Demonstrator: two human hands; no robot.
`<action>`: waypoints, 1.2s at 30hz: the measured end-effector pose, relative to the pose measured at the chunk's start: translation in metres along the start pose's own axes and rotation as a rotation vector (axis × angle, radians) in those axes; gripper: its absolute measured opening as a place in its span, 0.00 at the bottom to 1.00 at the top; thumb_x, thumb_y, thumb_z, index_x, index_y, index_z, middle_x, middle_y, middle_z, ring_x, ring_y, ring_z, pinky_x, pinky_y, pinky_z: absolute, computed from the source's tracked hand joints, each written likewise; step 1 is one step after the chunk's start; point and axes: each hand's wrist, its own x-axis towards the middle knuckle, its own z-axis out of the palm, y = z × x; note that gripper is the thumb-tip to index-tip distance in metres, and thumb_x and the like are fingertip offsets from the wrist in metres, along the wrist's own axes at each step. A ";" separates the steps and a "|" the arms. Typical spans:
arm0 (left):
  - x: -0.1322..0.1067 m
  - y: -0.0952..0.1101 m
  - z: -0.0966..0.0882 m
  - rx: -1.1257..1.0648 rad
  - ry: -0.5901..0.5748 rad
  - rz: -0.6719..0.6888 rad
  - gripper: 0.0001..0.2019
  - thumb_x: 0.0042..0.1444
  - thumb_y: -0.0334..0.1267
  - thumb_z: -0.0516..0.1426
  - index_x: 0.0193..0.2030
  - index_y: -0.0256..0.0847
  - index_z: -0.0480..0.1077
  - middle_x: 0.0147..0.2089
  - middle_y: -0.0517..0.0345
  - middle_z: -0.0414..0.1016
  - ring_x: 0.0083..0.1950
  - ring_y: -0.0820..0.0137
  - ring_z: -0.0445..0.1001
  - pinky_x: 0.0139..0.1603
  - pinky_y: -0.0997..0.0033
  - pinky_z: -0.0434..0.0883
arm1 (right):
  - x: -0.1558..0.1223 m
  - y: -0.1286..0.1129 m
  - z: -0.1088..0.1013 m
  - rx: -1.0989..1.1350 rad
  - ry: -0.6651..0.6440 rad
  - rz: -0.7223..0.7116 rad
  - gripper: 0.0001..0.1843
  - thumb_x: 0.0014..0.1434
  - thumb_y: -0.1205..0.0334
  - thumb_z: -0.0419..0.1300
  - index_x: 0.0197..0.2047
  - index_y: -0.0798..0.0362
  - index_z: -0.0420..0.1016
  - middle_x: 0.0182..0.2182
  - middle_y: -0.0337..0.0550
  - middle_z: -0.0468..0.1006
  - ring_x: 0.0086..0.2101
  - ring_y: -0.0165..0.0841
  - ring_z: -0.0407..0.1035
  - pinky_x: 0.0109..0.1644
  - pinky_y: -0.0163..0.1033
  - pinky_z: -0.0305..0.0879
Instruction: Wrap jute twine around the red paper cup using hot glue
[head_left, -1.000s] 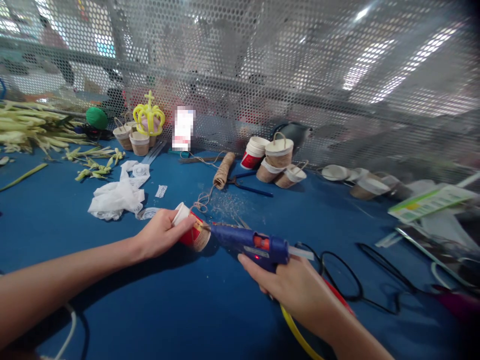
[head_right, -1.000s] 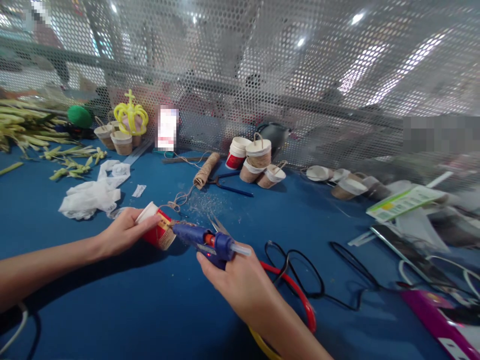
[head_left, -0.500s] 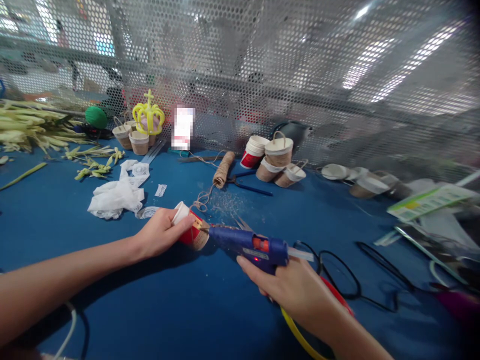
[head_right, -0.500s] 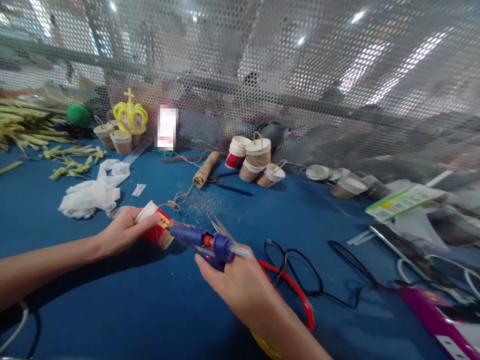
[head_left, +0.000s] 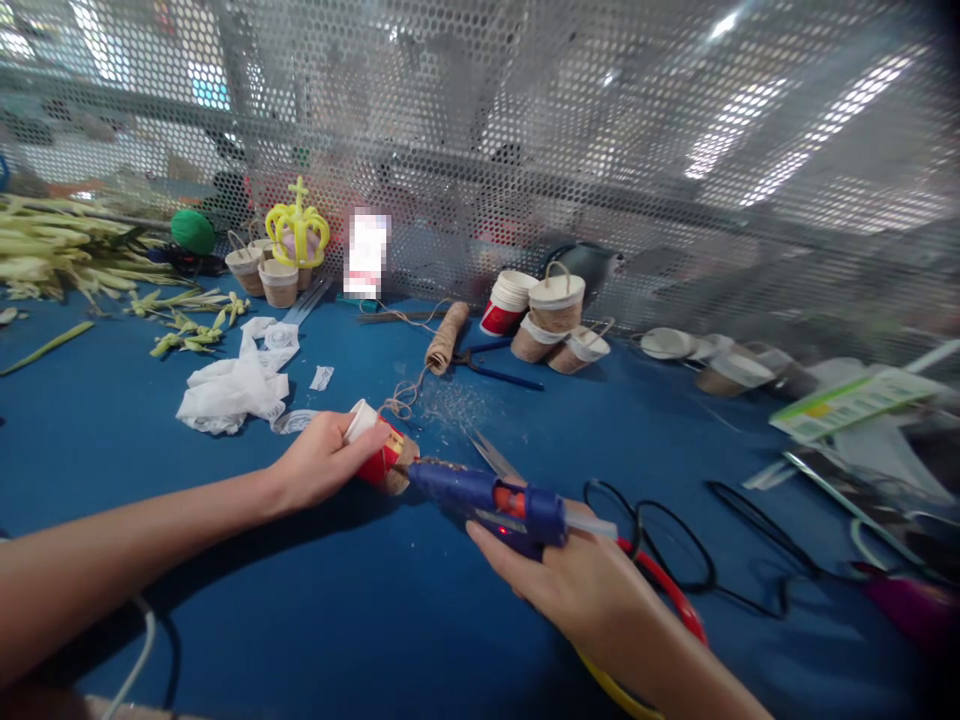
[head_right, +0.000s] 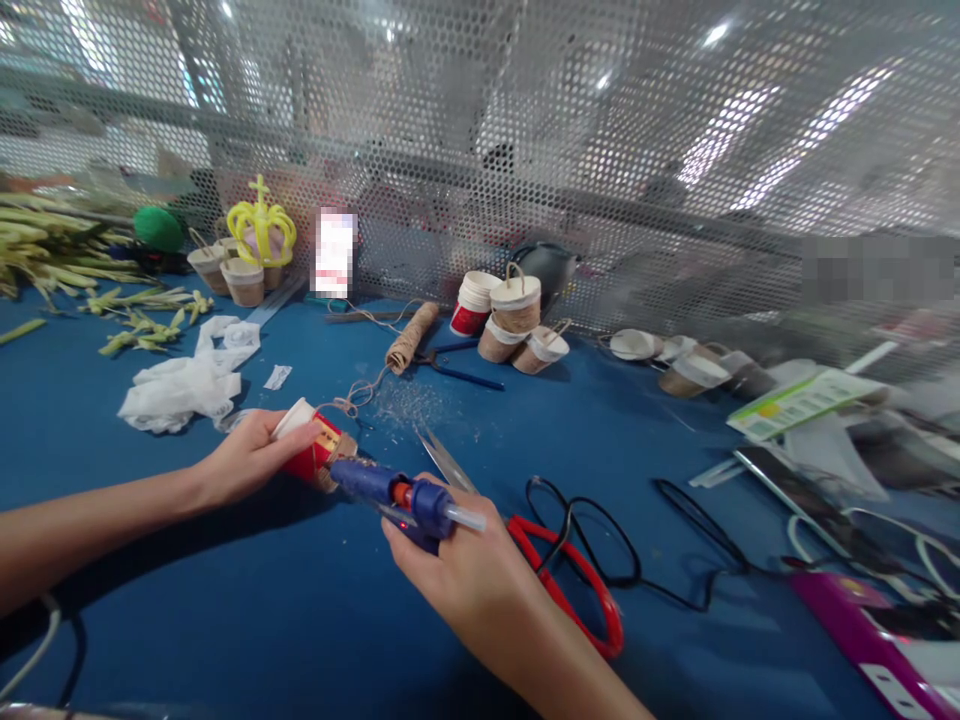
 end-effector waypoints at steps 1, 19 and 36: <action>0.000 0.000 0.000 -0.002 0.002 0.002 0.21 0.55 0.48 0.47 0.30 0.31 0.72 0.24 0.54 0.74 0.23 0.72 0.68 0.23 0.78 0.64 | 0.000 0.000 0.001 0.001 0.009 0.013 0.07 0.50 0.64 0.52 0.23 0.53 0.66 0.17 0.38 0.67 0.18 0.27 0.60 0.22 0.33 0.60; -0.002 0.004 -0.001 0.076 -0.016 0.036 0.21 0.55 0.48 0.46 0.22 0.32 0.66 0.19 0.62 0.60 0.21 0.78 0.55 0.20 0.79 0.54 | 0.004 -0.003 -0.004 0.012 0.040 0.069 0.06 0.48 0.62 0.54 0.23 0.52 0.69 0.16 0.37 0.69 0.20 0.29 0.64 0.21 0.31 0.60; -0.002 -0.004 -0.002 0.175 -0.004 0.091 0.20 0.55 0.48 0.45 0.18 0.37 0.55 0.19 0.65 0.48 0.21 0.78 0.48 0.19 0.77 0.48 | 0.015 -0.002 -0.007 0.103 -0.068 0.315 0.14 0.50 0.58 0.54 0.18 0.53 0.61 0.10 0.33 0.63 0.13 0.24 0.59 0.16 0.30 0.57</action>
